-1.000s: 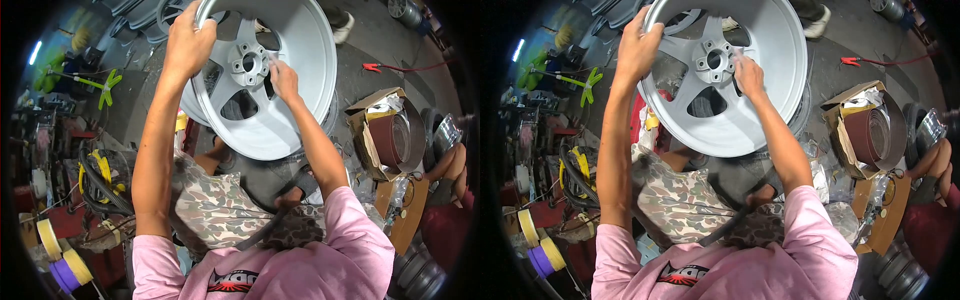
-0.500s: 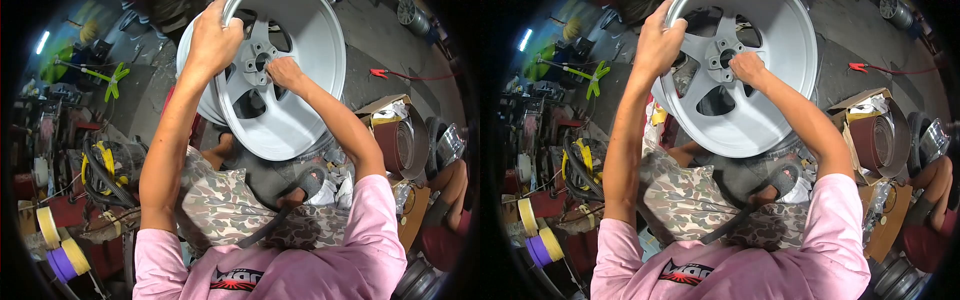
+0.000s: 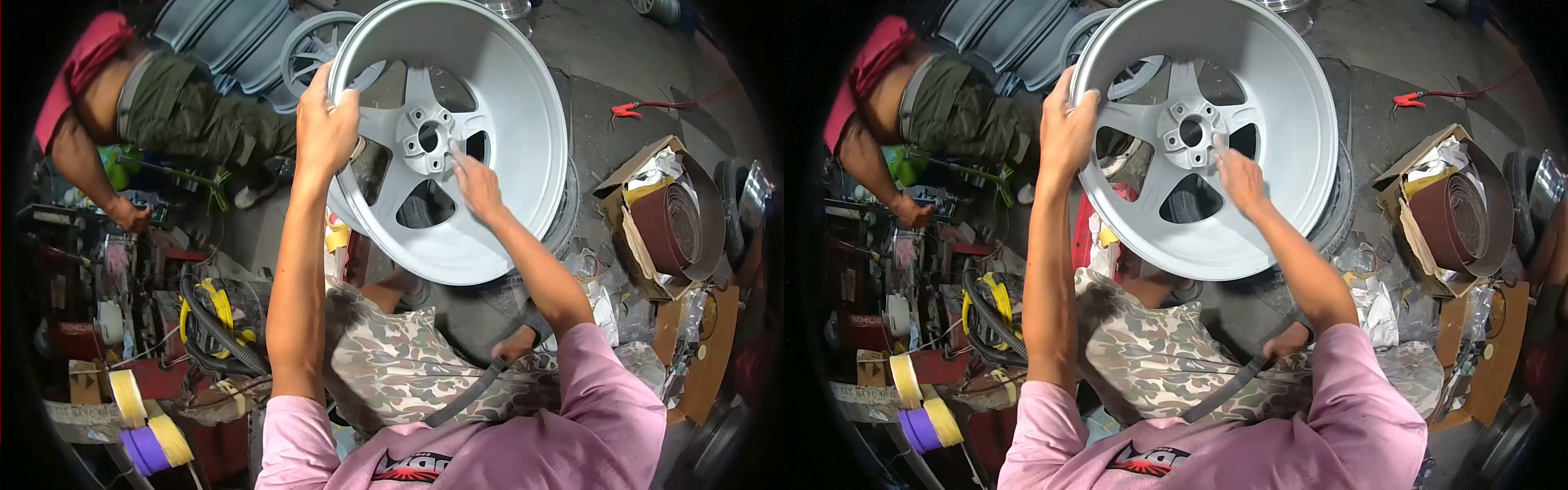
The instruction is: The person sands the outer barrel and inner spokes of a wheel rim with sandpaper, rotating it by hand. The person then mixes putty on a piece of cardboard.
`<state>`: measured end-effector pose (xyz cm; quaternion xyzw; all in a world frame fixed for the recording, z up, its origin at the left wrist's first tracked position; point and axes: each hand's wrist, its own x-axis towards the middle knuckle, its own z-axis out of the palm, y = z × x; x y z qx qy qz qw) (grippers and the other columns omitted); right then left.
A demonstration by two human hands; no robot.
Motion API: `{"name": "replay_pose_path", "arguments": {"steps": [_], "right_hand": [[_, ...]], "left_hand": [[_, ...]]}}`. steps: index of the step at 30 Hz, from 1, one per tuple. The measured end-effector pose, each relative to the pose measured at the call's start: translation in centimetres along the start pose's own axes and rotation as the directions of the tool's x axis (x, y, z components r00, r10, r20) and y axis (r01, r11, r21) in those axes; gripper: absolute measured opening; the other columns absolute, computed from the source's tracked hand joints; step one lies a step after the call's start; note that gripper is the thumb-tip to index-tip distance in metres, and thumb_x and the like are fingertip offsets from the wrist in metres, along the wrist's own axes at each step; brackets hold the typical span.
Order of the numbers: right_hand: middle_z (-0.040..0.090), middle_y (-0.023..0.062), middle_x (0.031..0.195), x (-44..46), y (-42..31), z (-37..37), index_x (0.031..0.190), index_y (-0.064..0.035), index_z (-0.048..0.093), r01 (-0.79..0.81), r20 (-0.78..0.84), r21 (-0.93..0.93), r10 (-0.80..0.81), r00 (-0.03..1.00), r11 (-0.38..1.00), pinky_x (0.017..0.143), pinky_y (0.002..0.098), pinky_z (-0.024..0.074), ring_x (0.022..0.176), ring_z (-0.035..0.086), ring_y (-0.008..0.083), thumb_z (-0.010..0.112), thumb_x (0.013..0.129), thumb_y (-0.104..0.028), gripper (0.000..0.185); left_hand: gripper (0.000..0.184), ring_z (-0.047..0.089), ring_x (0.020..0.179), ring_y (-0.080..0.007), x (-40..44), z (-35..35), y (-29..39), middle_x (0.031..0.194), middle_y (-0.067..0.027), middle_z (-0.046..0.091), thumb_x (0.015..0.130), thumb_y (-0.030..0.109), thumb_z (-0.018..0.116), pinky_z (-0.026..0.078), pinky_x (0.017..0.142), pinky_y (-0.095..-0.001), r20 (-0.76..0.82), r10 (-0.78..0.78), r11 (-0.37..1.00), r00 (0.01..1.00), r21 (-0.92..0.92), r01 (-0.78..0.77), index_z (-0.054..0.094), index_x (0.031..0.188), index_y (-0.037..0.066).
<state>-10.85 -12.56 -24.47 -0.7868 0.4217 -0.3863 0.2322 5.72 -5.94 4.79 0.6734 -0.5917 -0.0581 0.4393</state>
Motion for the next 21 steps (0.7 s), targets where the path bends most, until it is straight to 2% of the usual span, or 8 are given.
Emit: {"name": "replay_pose_path", "arguments": {"steps": [4, 6, 8, 11, 14, 15, 18, 21], "right_hand": [[0.065, 0.0162, 0.087, 1.8, 0.1, -0.2, 0.147, -0.0147, 0.051, 0.027, 0.009, -0.096, -0.026, 1.000, 0.995, 0.068, 0.0507, 0.0524, 0.075, 0.066, 0.0393, 0.059, 0.094, -0.011, 0.053], [0.066, 0.0163, 0.086, 4.8, 0.4, 0.5, 0.145, -0.0145, 0.054, 0.127, -0.113, -0.080, -0.136, 0.984, 0.989, 0.067, 0.0513, 0.0519, 0.073, 0.066, 0.0393, 0.058, 0.092, -0.008, 0.053], [0.066, 0.0168, 0.085, 4.4, 0.2, -0.1, 0.142, -0.0124, 0.055, 0.127, -0.112, -0.091, -0.137, 0.984, 0.988, 0.066, 0.0504, 0.0521, 0.073, 0.067, 0.0389, 0.057, 0.092, -0.006, 0.051], [0.067, 0.0168, 0.084, 1.8, 0.6, -0.7, 0.141, -0.0096, 0.055, 0.125, 0.026, -0.146, -0.122, 0.992, 0.981, 0.065, 0.0481, 0.0533, 0.073, 0.068, 0.0372, 0.054, 0.093, -0.005, 0.048], [0.068, 0.0164, 0.083, 3.4, 0.6, 0.3, 0.142, -0.0100, 0.054, 0.177, -0.082, -0.148, -0.191, 0.978, 0.973, 0.065, 0.0481, 0.0536, 0.073, 0.068, 0.0362, 0.052, 0.095, -0.005, 0.048], [0.068, 0.0159, 0.083, 4.4, 0.1, 0.3, 0.143, -0.0106, 0.054, 0.155, -0.062, -0.157, -0.166, 0.984, 0.975, 0.065, 0.0477, 0.0540, 0.072, 0.069, 0.0354, 0.052, 0.093, -0.004, 0.050], [0.068, 0.0161, 0.084, 4.2, 0.5, 0.1, 0.143, -0.0090, 0.053, 0.216, -0.050, -0.202, -0.230, 0.972, 0.955, 0.064, 0.0465, 0.0543, 0.071, 0.068, 0.0349, 0.054, 0.090, -0.002, 0.054], [0.069, 0.0137, 0.088, 2.9, 0.9, -0.9, 0.145, -0.0076, 0.051, 0.250, 0.089, -0.315, -0.233, 0.968, 0.916, 0.064, 0.0423, 0.0546, 0.071, 0.069, 0.0297, 0.056, 0.087, -0.002, 0.058]], "left_hand": [[0.041, 0.059, 0.083, -0.0124, -0.1, 0.0, 0.7, 0.092, -0.0071, 0.067, 0.091, 0.014, 0.056, 0.048, 0.079, -0.0278, 0.027, -0.018, 0.999, 0.999, 0.028, 0.017, 0.060, 0.129, -0.003], [0.042, 0.059, 0.080, -0.0121, -0.1, 0.1, 1.1, 0.091, -0.0065, 0.067, 0.091, 0.014, 0.057, 0.049, 0.077, -0.0285, 0.028, -0.023, 0.997, 0.999, 0.075, 0.021, 0.060, 0.130, -0.002], [0.042, 0.058, 0.078, -0.0119, -0.2, 0.3, 0.7, 0.089, -0.0058, 0.067, 0.091, 0.014, 0.057, 0.049, 0.074, -0.0291, -0.006, 0.034, 0.998, 0.999, 0.061, -0.034, 0.061, 0.130, -0.001], [0.042, 0.058, 0.078, -0.0117, 0.0, 0.0, 0.7, 0.090, -0.0061, 0.067, 0.091, 0.015, 0.057, 0.049, 0.074, -0.0287, 0.008, -0.029, 0.998, 1.000, 0.063, 0.029, 0.061, 0.131, -0.001], [0.042, 0.058, 0.078, -0.0113, -0.2, 0.0, 1.2, 0.091, -0.0065, 0.067, 0.091, 0.014, 0.057, 0.049, 0.074, -0.0280, 0.015, -0.018, 0.995, 1.000, 0.100, 0.017, 0.061, 0.131, -0.001], [0.042, 0.059, 0.079, -0.0109, 0.1, 0.0, 0.2, 0.094, -0.0072, 0.068, 0.092, 0.013, 0.056, 0.050, 0.075, -0.0277, 0.023, 0.037, 0.996, 0.999, 0.075, -0.039, 0.061, 0.131, -0.001], [0.042, 0.059, 0.081, -0.0107, 0.1, -0.3, 0.1, 0.096, -0.0073, 0.068, 0.092, 0.014, 0.057, 0.050, 0.076, -0.0271, 0.021, 0.011, 0.997, 1.000, 0.078, -0.013, 0.060, 0.131, -0.001], [0.042, 0.059, 0.081, -0.0105, 0.4, -0.5, -0.6, 0.096, -0.0071, 0.069, 0.092, 0.013, 0.057, 0.049, 0.075, -0.0264, 0.023, 0.061, 0.996, 0.998, 0.068, -0.062, 0.060, 0.131, -0.002]]}}
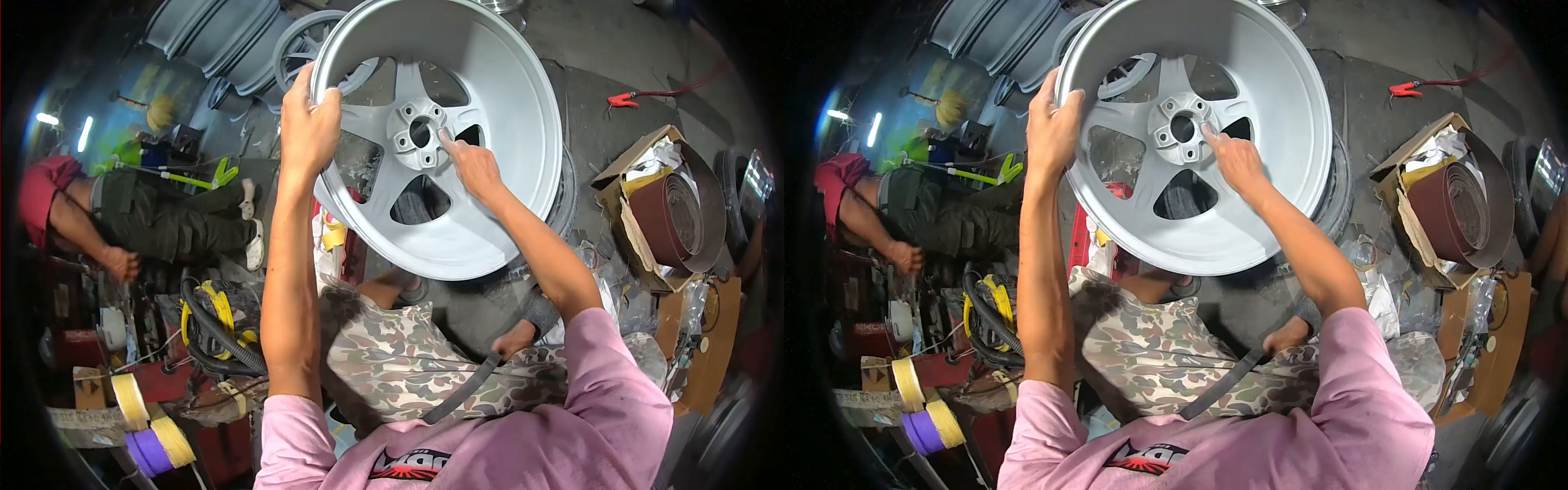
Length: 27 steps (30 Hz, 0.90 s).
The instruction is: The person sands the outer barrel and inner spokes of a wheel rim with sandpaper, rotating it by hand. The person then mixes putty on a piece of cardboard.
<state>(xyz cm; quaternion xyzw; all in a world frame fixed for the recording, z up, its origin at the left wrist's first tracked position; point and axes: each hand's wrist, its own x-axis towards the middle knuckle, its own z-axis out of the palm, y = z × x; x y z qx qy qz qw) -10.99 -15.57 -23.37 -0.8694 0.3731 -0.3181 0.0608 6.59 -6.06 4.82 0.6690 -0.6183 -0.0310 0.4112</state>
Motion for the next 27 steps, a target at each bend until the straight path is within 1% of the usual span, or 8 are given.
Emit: {"name": "replay_pose_path", "arguments": {"steps": [1, 4, 11, 12, 16, 19, 25, 27], "right_hand": [[0.069, 0.0124, 0.090, -0.3, 0.0, -0.1, 0.146, -0.0073, 0.051, 0.015, 0.086, -0.066, -0.010, 0.996, 0.998, 0.064, 0.0406, 0.0547, 0.071, 0.070, 0.0279, 0.057, 0.087, -0.003, 0.059], [0.069, 0.0131, 0.089, 2.0, -0.3, 0.3, 0.147, -0.0070, 0.050, 0.061, 0.032, -0.179, -0.056, 0.998, 0.982, 0.064, 0.0377, 0.0548, 0.071, 0.070, 0.0271, 0.057, 0.087, -0.006, 0.061], [0.068, 0.0129, 0.086, 0.9, -1.5, -0.7, 0.144, 0.0012, 0.051, 0.040, 0.001, -0.120, -0.040, 0.999, 0.992, 0.065, 0.0374, 0.0539, 0.073, 0.070, 0.0260, 0.058, 0.085, -0.006, 0.060], [0.067, 0.0184, 0.089, 1.5, -1.8, -0.8, 0.143, 0.0007, 0.051, -0.001, 0.043, -0.083, 0.005, 0.999, 0.997, 0.070, 0.0428, 0.0552, 0.075, 0.070, 0.0322, 0.050, 0.090, -0.004, 0.054], [0.069, 0.0185, 0.090, 1.6, -2.6, 0.0, 0.143, -0.0002, 0.052, -0.065, -0.024, -0.010, 0.065, 0.998, 0.998, 0.069, 0.0433, 0.0553, 0.075, 0.070, 0.0323, 0.052, 0.088, -0.002, 0.055], [0.070, 0.0191, 0.091, 1.0, -2.4, -0.6, 0.143, -0.0012, 0.052, -0.131, 0.127, -0.047, 0.136, 0.982, 0.990, 0.068, 0.0448, 0.0556, 0.075, 0.071, 0.0330, 0.054, 0.087, 0.000, 0.056], [0.072, 0.0187, 0.093, 1.6, -2.5, -0.1, 0.141, -0.0042, 0.058, -0.113, -0.006, -0.007, 0.113, 0.994, 0.994, 0.068, 0.0432, 0.0575, 0.077, 0.073, 0.0331, 0.054, 0.089, -0.004, 0.052], [0.072, 0.0191, 0.094, 0.2, -2.6, -0.7, 0.141, -0.0053, 0.057, -0.135, 0.116, -0.022, 0.137, 0.984, 0.991, 0.067, 0.0436, 0.0573, 0.077, 0.073, 0.0336, 0.053, 0.090, -0.004, 0.052]], "left_hand": [[0.042, 0.059, 0.081, -0.0105, 0.0, 0.0, 0.0, 0.096, -0.0071, 0.069, 0.092, 0.013, 0.057, 0.049, 0.075, -0.0264, -0.003, -0.007, 1.000, 1.000, 0.000, 0.007, 0.060, 0.131, -0.002], [0.039, 0.064, 0.075, -0.0186, 0.0, 0.2, 0.3, 0.087, -0.0130, 0.069, 0.088, 0.014, 0.055, 0.051, 0.075, -0.0338, 0.007, -0.045, 0.998, 0.999, -0.045, 0.045, 0.063, 0.124, 0.000], [0.042, 0.065, 0.078, -0.0195, 0.0, 0.4, 0.3, 0.089, -0.0130, 0.070, 0.088, 0.015, 0.055, 0.051, 0.079, -0.0338, -0.031, -0.045, 0.999, 0.999, -0.021, 0.044, 0.063, 0.128, 0.003], [0.042, 0.065, 0.078, -0.0195, 0.0, 0.4, 0.3, 0.089, -0.0130, 0.070, 0.088, 0.015, 0.055, 0.051, 0.079, -0.0338, -0.022, -0.045, 0.999, 0.999, -0.020, 0.045, 0.063, 0.128, 0.003], [0.044, 0.065, 0.079, -0.0197, -0.3, 0.1, 0.5, 0.091, -0.0134, 0.070, 0.088, 0.015, 0.054, 0.051, 0.079, -0.0340, -0.031, -0.059, 0.998, 0.998, -0.011, 0.059, 0.062, 0.129, 0.003], [0.044, 0.065, 0.079, -0.0195, 0.3, 0.6, 0.0, 0.091, -0.0136, 0.070, 0.087, 0.015, 0.054, 0.051, 0.079, -0.0341, -0.050, -0.013, 1.000, 0.999, -0.016, 0.012, 0.062, 0.129, 0.002], [0.043, 0.064, 0.078, -0.0223, -0.2, 0.3, -0.3, 0.089, -0.0153, 0.069, 0.086, 0.015, 0.054, 0.051, 0.079, -0.0349, -0.028, -0.041, 0.998, 0.999, -0.048, 0.040, 0.063, 0.126, 0.000], [0.044, 0.064, 0.077, -0.0228, 0.2, 0.5, -0.6, 0.088, -0.0155, 0.069, 0.086, 0.015, 0.054, 0.051, 0.078, -0.0352, -0.025, -0.064, 0.995, 0.998, -0.073, 0.062, 0.063, 0.126, -0.001]]}}
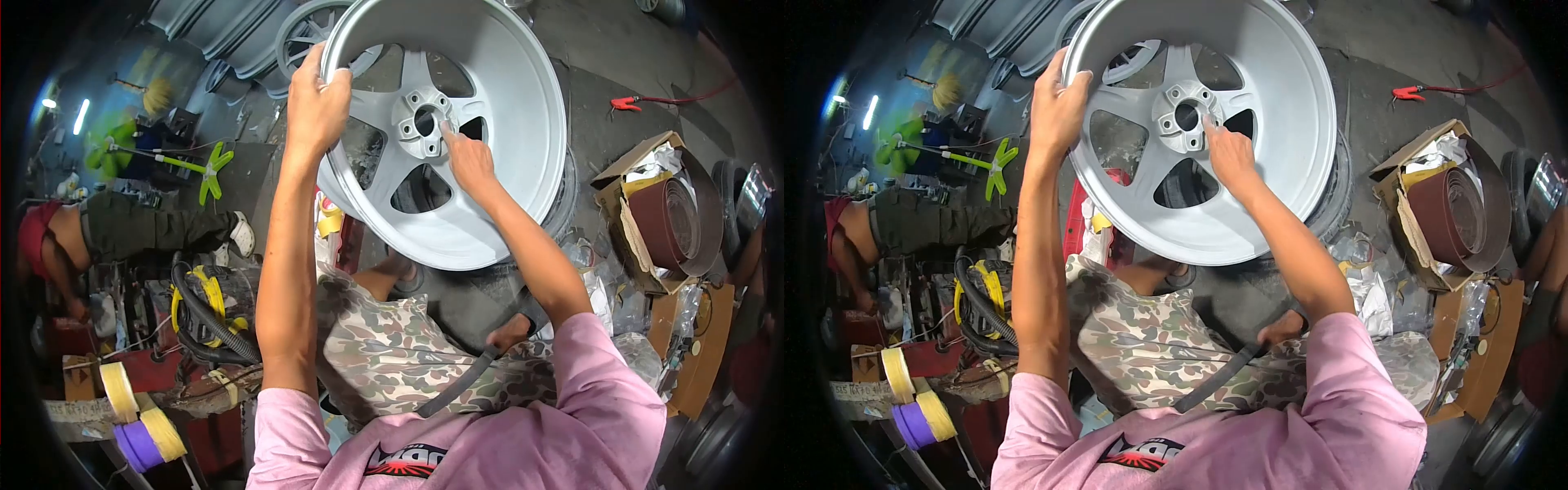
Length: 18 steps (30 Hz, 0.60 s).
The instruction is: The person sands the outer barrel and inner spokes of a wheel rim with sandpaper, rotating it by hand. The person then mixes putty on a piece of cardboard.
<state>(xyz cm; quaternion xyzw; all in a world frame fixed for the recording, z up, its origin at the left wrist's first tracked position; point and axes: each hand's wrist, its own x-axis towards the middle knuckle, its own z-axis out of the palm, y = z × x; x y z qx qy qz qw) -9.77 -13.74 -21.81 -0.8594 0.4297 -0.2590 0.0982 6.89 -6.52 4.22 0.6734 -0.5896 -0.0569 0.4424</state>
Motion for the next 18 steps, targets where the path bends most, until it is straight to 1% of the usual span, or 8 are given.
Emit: {"name": "replay_pose_path", "arguments": {"steps": [2, 3, 5, 8, 10, 12, 15, 18], "right_hand": [[0.071, 0.0201, 0.092, 0.6, 0.4, 0.4, 0.142, -0.0069, 0.055, 0.000, -0.010, 0.038, 0.000, 1.000, 0.999, 0.069, 0.0474, 0.0565, 0.075, 0.071, 0.0357, 0.054, 0.088, -0.002, 0.054], [0.071, 0.0195, 0.091, 1.2, 0.2, 0.8, 0.142, -0.0087, 0.056, -0.007, -0.050, 0.028, 0.008, 0.999, 1.000, 0.070, 0.0476, 0.0563, 0.076, 0.071, 0.0366, 0.055, 0.089, -0.003, 0.053], [0.071, 0.0189, 0.091, 1.3, 0.3, 1.7, 0.142, -0.0105, 0.057, -0.012, -0.099, 0.014, 0.014, 0.995, 1.000, 0.070, 0.0478, 0.0560, 0.077, 0.071, 0.0375, 0.055, 0.090, -0.004, 0.052], [0.070, 0.0196, 0.093, 0.1, 0.3, 1.6, 0.142, -0.0119, 0.057, -0.013, -0.183, 0.216, 0.054, 0.982, 0.976, 0.072, 0.0493, 0.0546, 0.082, 0.069, 0.0408, 0.054, 0.095, -0.008, 0.047], [0.070, 0.0220, 0.097, -1.4, 0.4, 1.5, 0.144, -0.0127, 0.054, -0.114, -0.083, 0.333, 0.150, 0.985, 0.936, 0.074, 0.0502, 0.0530, 0.086, 0.067, 0.0437, 0.053, 0.100, -0.013, 0.044], [0.069, 0.0254, 0.098, 0.3, 0.7, 1.5, 0.144, -0.0134, 0.055, -0.099, -0.128, 0.387, 0.159, 0.979, 0.917, 0.077, 0.0526, 0.0515, 0.089, 0.065, 0.0461, 0.053, 0.102, -0.020, 0.042], [0.068, 0.0291, 0.099, 4.5, 0.0, 0.8, 0.139, -0.0137, 0.060, -0.227, -0.159, 0.499, 0.346, 0.925, 0.836, 0.082, 0.0544, 0.0506, 0.093, 0.065, 0.0488, 0.050, 0.104, -0.029, 0.040], [0.069, 0.0260, 0.093, 4.5, -0.8, 1.6, 0.136, -0.0108, 0.061, -0.255, -0.178, 0.465, 0.372, 0.911, 0.848, 0.076, 0.0546, 0.0516, 0.086, 0.067, 0.0459, 0.054, 0.101, -0.024, 0.038]], "left_hand": [[0.043, 0.063, 0.074, -0.0230, 0.0, 0.3, 0.4, 0.084, -0.0147, 0.068, 0.086, 0.015, 0.053, 0.051, 0.076, -0.0353, -0.034, 0.124, 0.992, 0.992, 0.021, -0.124, 0.062, 0.125, -0.002], [0.043, 0.063, 0.072, -0.0230, -0.1, 0.2, 0.6, 0.081, -0.0141, 0.067, 0.086, 0.015, 0.053, 0.051, 0.074, -0.0355, 0.000, 0.035, 0.999, 0.999, 0.037, -0.035, 0.062, 0.125, -0.001], [0.043, 0.062, 0.072, -0.0227, -0.2, 0.1, 0.6, 0.080, -0.0140, 0.066, 0.086, 0.015, 0.053, 0.050, 0.073, -0.0354, -0.003, 0.050, 0.998, 0.999, 0.027, -0.049, 0.063, 0.125, -0.001], [0.043, 0.062, 0.070, -0.0210, 0.1, 0.2, 0.1, 0.078, -0.0135, 0.066, 0.086, 0.014, 0.053, 0.050, 0.072, -0.0351, -0.022, 0.096, 0.995, 0.995, 0.023, -0.096, 0.063, 0.126, 0.000], [0.043, 0.062, 0.069, -0.0195, -0.4, 0.4, 0.2, 0.077, -0.0130, 0.065, 0.086, 0.014, 0.053, 0.050, 0.071, -0.0349, -0.016, 0.105, 0.994, 0.994, 0.026, -0.104, 0.063, 0.126, 0.000], [0.041, 0.056, 0.078, -0.0095, -0.7, 0.0, 1.8, 0.091, -0.0048, 0.066, 0.092, 0.013, 0.057, 0.048, 0.074, -0.0264, 0.063, -0.010, 0.998, 0.998, 0.057, 0.006, 0.060, 0.129, -0.003], [0.041, 0.057, 0.079, -0.0104, -0.5, 0.3, 1.0, 0.091, -0.0058, 0.067, 0.092, 0.013, 0.057, 0.048, 0.075, -0.0265, 0.011, 0.048, 0.997, 0.999, 0.065, -0.049, 0.060, 0.129, -0.002], [0.042, 0.061, 0.075, -0.0157, -0.6, 0.2, 0.8, 0.085, -0.0094, 0.067, 0.090, 0.015, 0.056, 0.050, 0.074, -0.0311, -0.009, 0.062, 0.995, 0.998, 0.080, -0.061, 0.061, 0.128, 0.000]]}}
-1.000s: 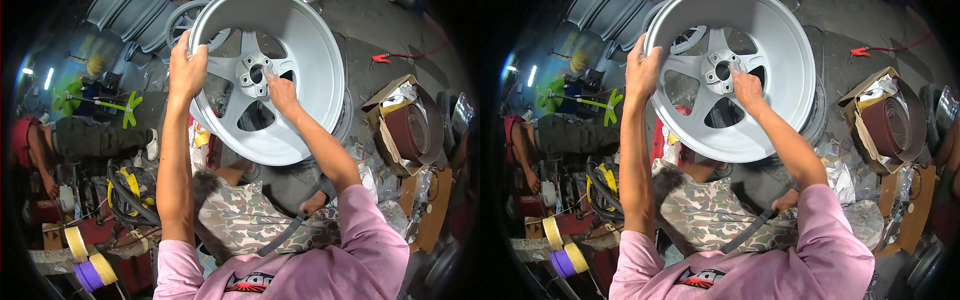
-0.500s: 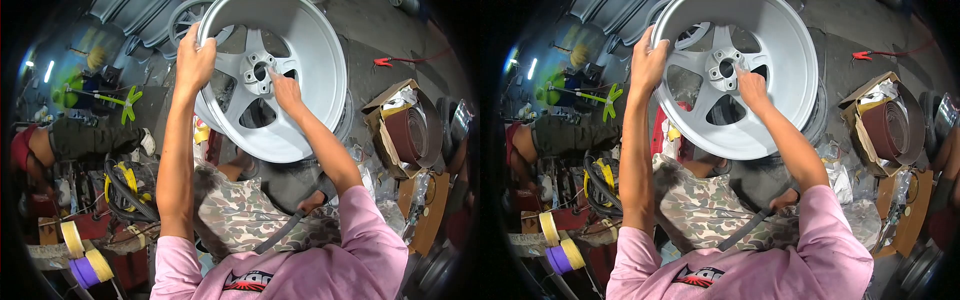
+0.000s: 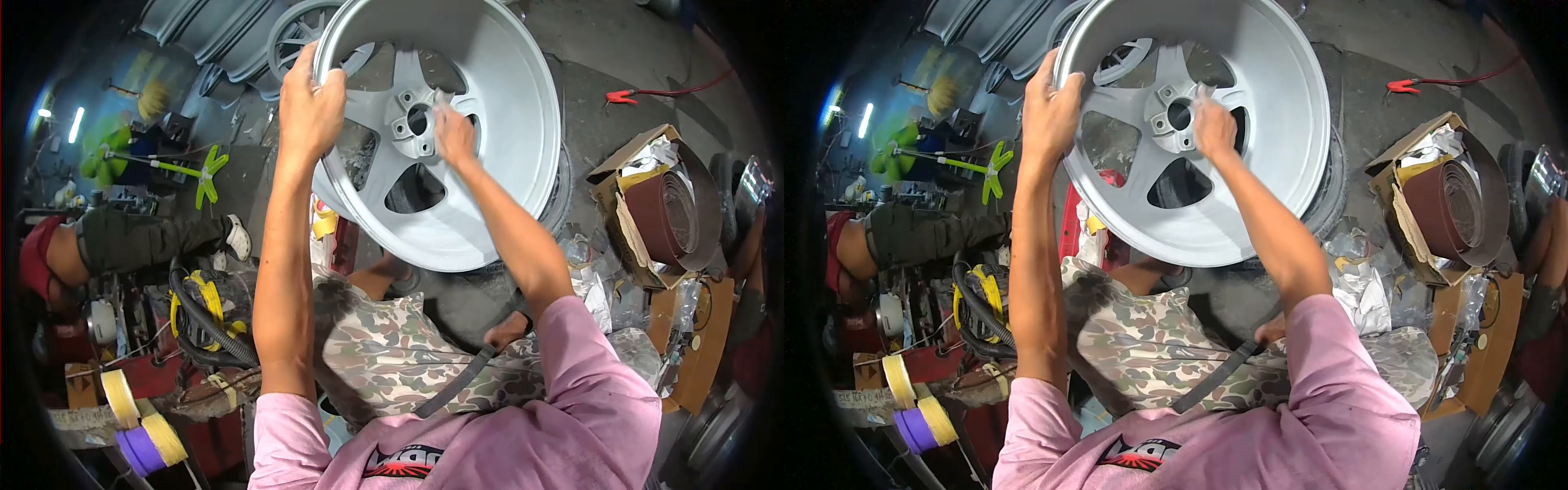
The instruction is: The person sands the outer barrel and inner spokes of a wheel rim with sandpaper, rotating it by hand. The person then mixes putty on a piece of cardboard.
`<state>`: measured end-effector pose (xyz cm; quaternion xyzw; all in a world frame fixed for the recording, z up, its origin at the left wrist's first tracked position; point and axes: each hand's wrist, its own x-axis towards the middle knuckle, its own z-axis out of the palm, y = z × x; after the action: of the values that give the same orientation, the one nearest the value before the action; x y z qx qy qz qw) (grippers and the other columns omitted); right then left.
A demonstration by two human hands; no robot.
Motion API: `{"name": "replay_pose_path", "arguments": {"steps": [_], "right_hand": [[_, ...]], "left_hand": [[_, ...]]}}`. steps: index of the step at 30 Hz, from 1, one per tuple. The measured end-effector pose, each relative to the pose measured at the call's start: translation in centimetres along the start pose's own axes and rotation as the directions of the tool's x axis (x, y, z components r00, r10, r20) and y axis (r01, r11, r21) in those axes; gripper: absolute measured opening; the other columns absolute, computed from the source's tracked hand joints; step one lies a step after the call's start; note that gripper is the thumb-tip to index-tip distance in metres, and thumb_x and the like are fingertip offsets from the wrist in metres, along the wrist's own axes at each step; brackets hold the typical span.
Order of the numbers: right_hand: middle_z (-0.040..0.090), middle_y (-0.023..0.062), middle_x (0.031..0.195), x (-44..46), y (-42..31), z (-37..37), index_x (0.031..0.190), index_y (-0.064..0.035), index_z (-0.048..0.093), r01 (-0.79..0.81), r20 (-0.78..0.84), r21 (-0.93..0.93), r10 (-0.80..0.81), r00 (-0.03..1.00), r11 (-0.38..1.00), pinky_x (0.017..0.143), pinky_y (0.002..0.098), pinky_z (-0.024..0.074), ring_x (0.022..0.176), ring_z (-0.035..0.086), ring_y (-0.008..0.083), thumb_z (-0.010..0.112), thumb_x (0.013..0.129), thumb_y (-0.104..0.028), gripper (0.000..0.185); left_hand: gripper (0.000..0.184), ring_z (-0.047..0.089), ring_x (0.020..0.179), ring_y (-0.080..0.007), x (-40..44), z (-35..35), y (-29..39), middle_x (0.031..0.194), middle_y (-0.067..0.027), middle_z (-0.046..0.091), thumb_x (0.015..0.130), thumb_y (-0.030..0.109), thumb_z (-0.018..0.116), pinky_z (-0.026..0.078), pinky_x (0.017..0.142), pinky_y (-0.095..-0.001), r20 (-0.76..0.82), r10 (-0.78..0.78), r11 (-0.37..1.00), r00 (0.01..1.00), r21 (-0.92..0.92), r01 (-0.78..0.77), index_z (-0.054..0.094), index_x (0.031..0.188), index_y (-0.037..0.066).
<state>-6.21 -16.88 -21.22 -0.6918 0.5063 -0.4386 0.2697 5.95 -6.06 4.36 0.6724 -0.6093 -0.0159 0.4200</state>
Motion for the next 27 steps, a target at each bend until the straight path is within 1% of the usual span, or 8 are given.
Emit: {"name": "replay_pose_path", "arguments": {"steps": [1, 8, 10, 12, 15, 19, 24, 27], "right_hand": [[0.070, 0.0255, 0.093, -1.5, 0.1, 0.1, 0.137, -0.0110, 0.061, 0.054, -0.008, 0.023, -0.053, 0.999, 0.998, 0.077, 0.0552, 0.0516, 0.087, 0.067, 0.0460, 0.053, 0.101, -0.025, 0.039], [0.071, 0.0218, 0.094, -0.2, 0.2, 1.1, 0.142, -0.0118, 0.055, 0.087, -0.013, 0.016, -0.087, 0.996, 0.996, 0.077, 0.0558, 0.0517, 0.084, 0.067, 0.0459, 0.052, 0.101, -0.021, 0.043], [0.072, 0.0191, 0.096, -2.8, -2.5, 0.1, 0.144, -0.0114, 0.053, 0.340, 0.060, 0.072, -0.344, 0.937, 0.938, 0.073, 0.0537, 0.0538, 0.082, 0.069, 0.0420, 0.049, 0.100, -0.017, 0.044], [0.071, 0.0216, 0.095, -3.1, -3.5, -0.4, 0.134, -0.0148, 0.063, 0.322, 0.046, 0.106, -0.328, 0.943, 0.941, 0.075, 0.0522, 0.0533, 0.084, 0.068, 0.0434, 0.052, 0.100, -0.019, 0.036], [0.070, 0.0192, 0.094, -0.8, -1.2, 0.5, 0.146, -0.0148, 0.051, -0.026, 0.011, -0.049, 0.027, 1.000, 0.998, 0.070, 0.0511, 0.0544, 0.079, 0.068, 0.0415, 0.049, 0.100, -0.019, 0.046], [0.072, 0.0208, 0.093, -2.8, -2.2, 0.1, 0.142, -0.0174, 0.058, 0.279, 0.094, 0.040, -0.281, 0.955, 0.960, 0.075, 0.0522, 0.0526, 0.083, 0.068, 0.0431, 0.053, 0.102, -0.025, 0.041], [0.070, 0.0206, 0.101, -0.6, -1.3, -0.1, 0.135, -0.0140, 0.063, -0.009, 0.088, -0.056, 0.014, 0.996, 0.998, 0.076, 0.0509, 0.0534, 0.084, 0.067, 0.0436, 0.056, 0.100, -0.024, 0.037], [0.069, 0.0178, 0.095, -4.7, -2.1, -0.7, 0.143, -0.0158, 0.055, 0.426, 0.161, 0.140, -0.445, 0.881, 0.894, 0.071, 0.0482, 0.0533, 0.080, 0.067, 0.0407, 0.059, 0.095, -0.014, 0.049]], "left_hand": [[0.043, 0.064, 0.070, -0.0207, 0.1, 0.0, 0.3, 0.079, -0.0127, 0.067, 0.087, 0.016, 0.055, 0.051, 0.072, -0.0356, -0.015, -0.012, 1.000, 1.000, -0.003, 0.012, 0.063, 0.127, 0.002], [0.043, 0.064, 0.071, -0.0208, -0.2, 0.0, 0.7, 0.081, -0.0136, 0.068, 0.087, 0.016, 0.055, 0.051, 0.073, -0.0355, -0.009, -0.014, 1.000, 1.000, -0.008, 0.014, 0.063, 0.127, 0.002], [0.043, 0.064, 0.072, -0.0211, 0.2, -0.1, 0.4, 0.082, -0.0148, 0.068, 0.087, 0.016, 0.055, 0.051, 0.074, -0.0356, -0.003, -0.029, 1.000, 1.000, 0.004, 0.029, 0.062, 0.127, 0.002], [0.042, 0.052, 0.071, -0.0075, 0.1, -0.2, -0.2, 0.083, -0.0012, 0.062, 0.092, 0.015, 0.057, 0.044, 0.066, -0.0247, 0.023, 0.012, 1.000, 1.000, -0.019, -0.012, 0.059, 0.131, -0.001], [0.043, 0.052, 0.072, -0.0076, -0.3, -0.3, 0.3, 0.084, -0.0015, 0.062, 0.092, 0.015, 0.057, 0.045, 0.067, -0.0248, 0.028, -0.002, 1.000, 1.000, 0.012, 0.002, 0.059, 0.131, -0.001], [0.043, 0.054, 0.074, -0.0089, 0.0, -0.1, 0.8, 0.085, -0.0020, 0.063, 0.092, 0.015, 0.057, 0.046, 0.070, -0.0260, 0.030, -0.033, 0.999, 0.999, -0.013, 0.033, 0.059, 0.132, 0.000], [0.043, 0.055, 0.077, -0.0091, 0.0, -0.2, -0.2, 0.089, -0.0046, 0.065, 0.092, 0.015, 0.057, 0.047, 0.073, -0.0262, 0.023, -0.012, 1.000, 1.000, 0.018, 0.011, 0.059, 0.131, -0.001], [0.043, 0.057, 0.078, -0.0093, 0.1, 0.0, -0.4, 0.091, -0.0060, 0.066, 0.092, 0.015, 0.057, 0.048, 0.074, -0.0260, 0.008, 0.035, 0.999, 0.999, 0.006, -0.035, 0.059, 0.132, -0.001]]}}
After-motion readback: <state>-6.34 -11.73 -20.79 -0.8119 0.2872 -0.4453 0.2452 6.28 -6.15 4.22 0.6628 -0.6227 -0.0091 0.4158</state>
